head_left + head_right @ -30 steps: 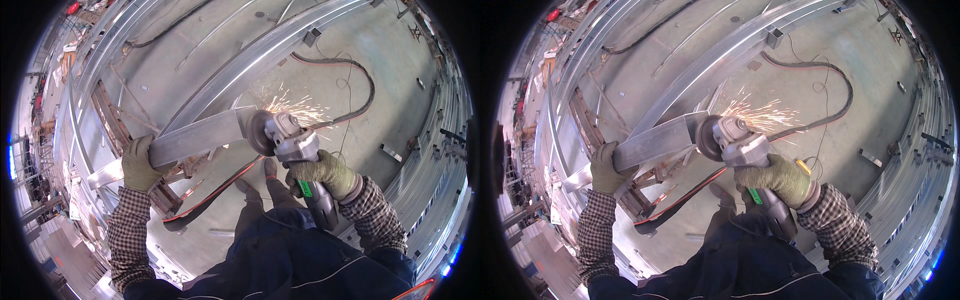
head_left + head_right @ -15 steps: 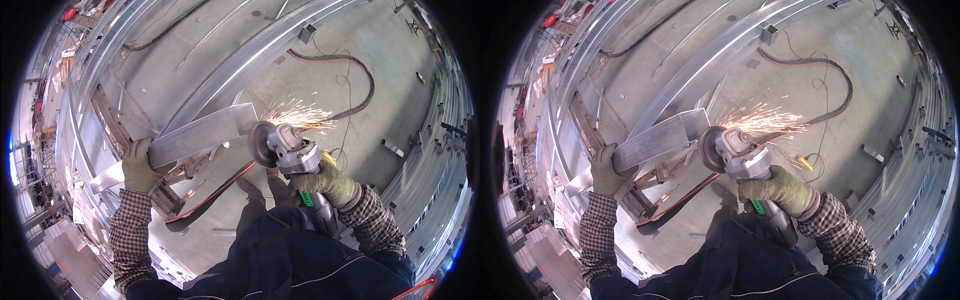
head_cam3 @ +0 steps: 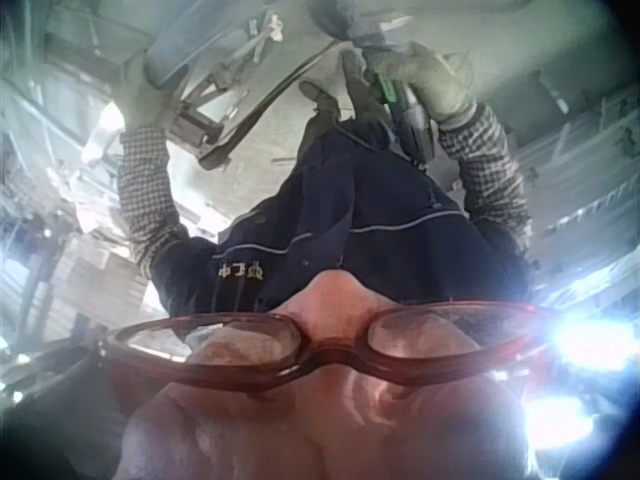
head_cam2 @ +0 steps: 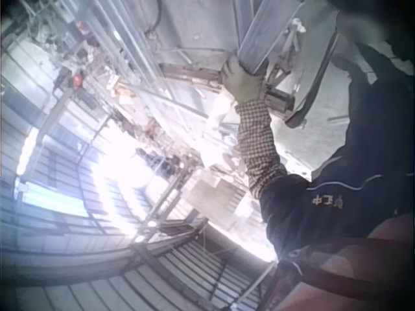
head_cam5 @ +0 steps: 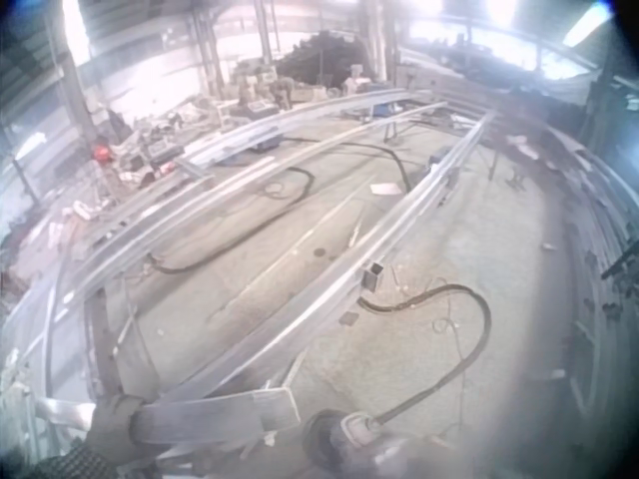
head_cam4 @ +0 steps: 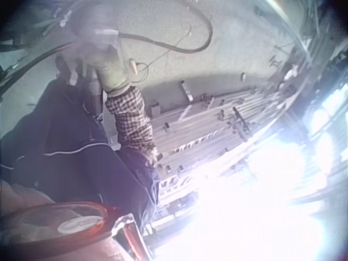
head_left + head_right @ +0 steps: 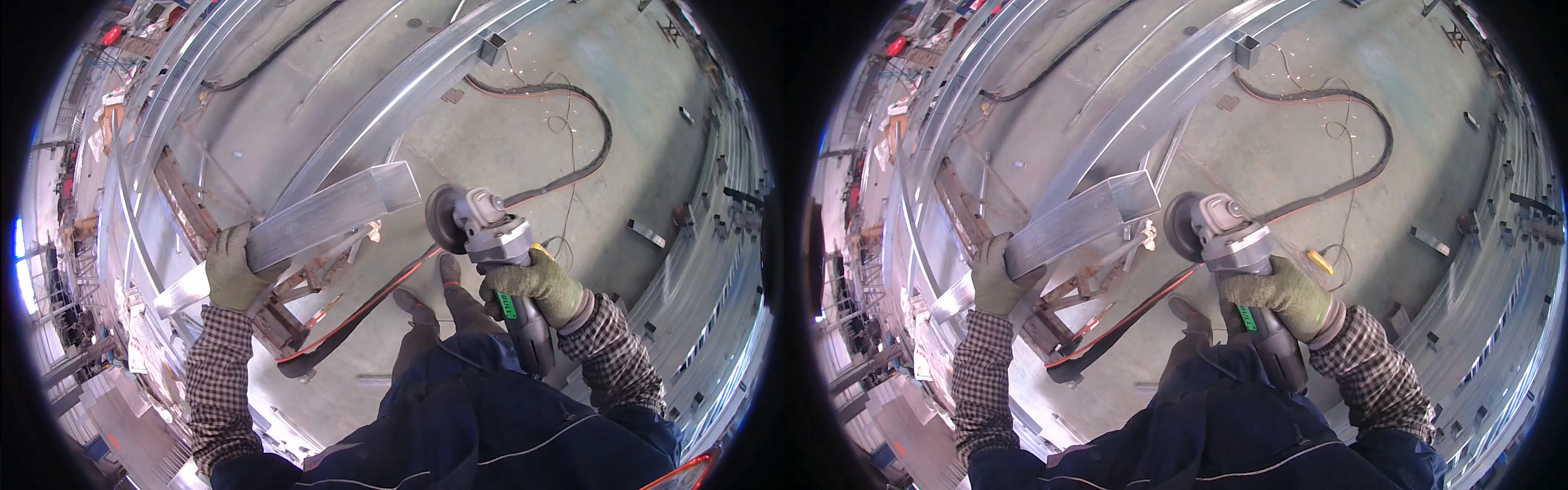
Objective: The person measures and aligns metal bars on a frame, then uses an angle grinder to cut and smooth the bars. They position the bars into the frame and weld the joints using a welding torch, repeating the process for multiple sections.
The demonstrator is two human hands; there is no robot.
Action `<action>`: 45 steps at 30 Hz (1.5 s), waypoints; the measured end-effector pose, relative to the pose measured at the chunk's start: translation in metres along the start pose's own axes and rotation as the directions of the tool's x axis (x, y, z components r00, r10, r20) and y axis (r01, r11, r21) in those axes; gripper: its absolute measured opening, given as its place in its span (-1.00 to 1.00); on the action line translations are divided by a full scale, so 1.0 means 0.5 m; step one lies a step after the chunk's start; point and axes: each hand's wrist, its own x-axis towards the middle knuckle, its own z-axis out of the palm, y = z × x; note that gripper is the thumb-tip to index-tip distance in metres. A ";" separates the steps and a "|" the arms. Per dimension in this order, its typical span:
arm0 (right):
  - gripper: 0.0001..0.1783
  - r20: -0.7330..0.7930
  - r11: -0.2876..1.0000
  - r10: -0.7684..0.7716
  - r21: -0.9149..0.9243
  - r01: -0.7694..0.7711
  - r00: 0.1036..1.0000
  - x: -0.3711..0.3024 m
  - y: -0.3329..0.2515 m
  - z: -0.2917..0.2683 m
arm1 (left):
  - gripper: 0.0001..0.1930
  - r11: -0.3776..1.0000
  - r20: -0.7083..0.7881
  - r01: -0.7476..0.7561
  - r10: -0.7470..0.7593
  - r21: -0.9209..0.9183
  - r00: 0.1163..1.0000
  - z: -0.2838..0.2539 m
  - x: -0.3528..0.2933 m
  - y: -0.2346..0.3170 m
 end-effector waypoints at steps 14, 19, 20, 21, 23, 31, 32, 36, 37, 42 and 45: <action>-0.62 -0.064 1.000 -0.028 -0.011 0.027 0.998 0.021 0.005 0.013 | -0.09 0.999 -0.020 -0.032 0.032 0.008 0.999 0.005 -0.003 -0.004; -0.61 0.046 0.997 -0.080 0.008 0.080 0.996 0.020 0.004 0.014 | -0.10 0.999 -0.018 -0.027 0.028 0.023 0.999 0.002 0.002 0.000; -0.60 0.083 0.997 -0.080 -0.008 0.081 0.993 0.019 0.004 0.021 | -0.10 0.999 -0.022 -0.038 0.039 0.018 0.999 0.002 0.003 0.001; -0.60 0.144 0.995 -0.098 -0.002 0.099 0.985 0.018 0.004 0.030 | -0.11 0.999 -0.023 -0.053 0.053 0.011 0.998 0.001 0.005 0.002; -0.58 0.212 0.995 -0.096 0.018 0.095 0.973 0.025 0.004 0.042 | -0.12 0.998 -0.034 -0.055 0.055 -0.001 0.998 0.001 0.007 0.003; -0.57 -0.047 0.996 0.033 0.082 -0.030 0.998 0.015 -0.015 0.015 | -0.15 1.000 -0.030 -0.022 0.021 -0.006 0.999 0.005 0.000 -0.001; -0.56 0.037 0.997 -0.027 0.074 0.024 0.999 0.014 -0.024 0.017 | -0.16 1.000 -0.027 -0.017 0.017 -0.007 0.999 0.006 0.001 -0.001; -0.52 0.198 0.998 -0.055 0.029 0.051 0.979 0.049 -0.071 0.061 | -0.18 0.999 0.004 0.017 -0.017 -0.027 1.000 0.002 0.005 0.004; -0.52 0.214 0.999 -0.033 0.032 0.027 0.976 0.063 -0.082 0.074 | -0.17 1.000 -0.002 0.007 -0.007 -0.011 1.000 0.000 0.007 0.005; -0.53 0.144 0.999 0.004 -0.039 0.001 0.990 0.064 -0.101 0.081 | -0.15 1.000 0.020 0.013 -0.014 0.016 1.000 -0.005 0.007 0.009; -0.55 0.173 0.991 0.057 -0.130 -0.035 0.983 0.022 -0.082 0.064 | -0.13 0.999 0.063 0.040 -0.039 -0.007 0.997 -0.002 0.007 0.006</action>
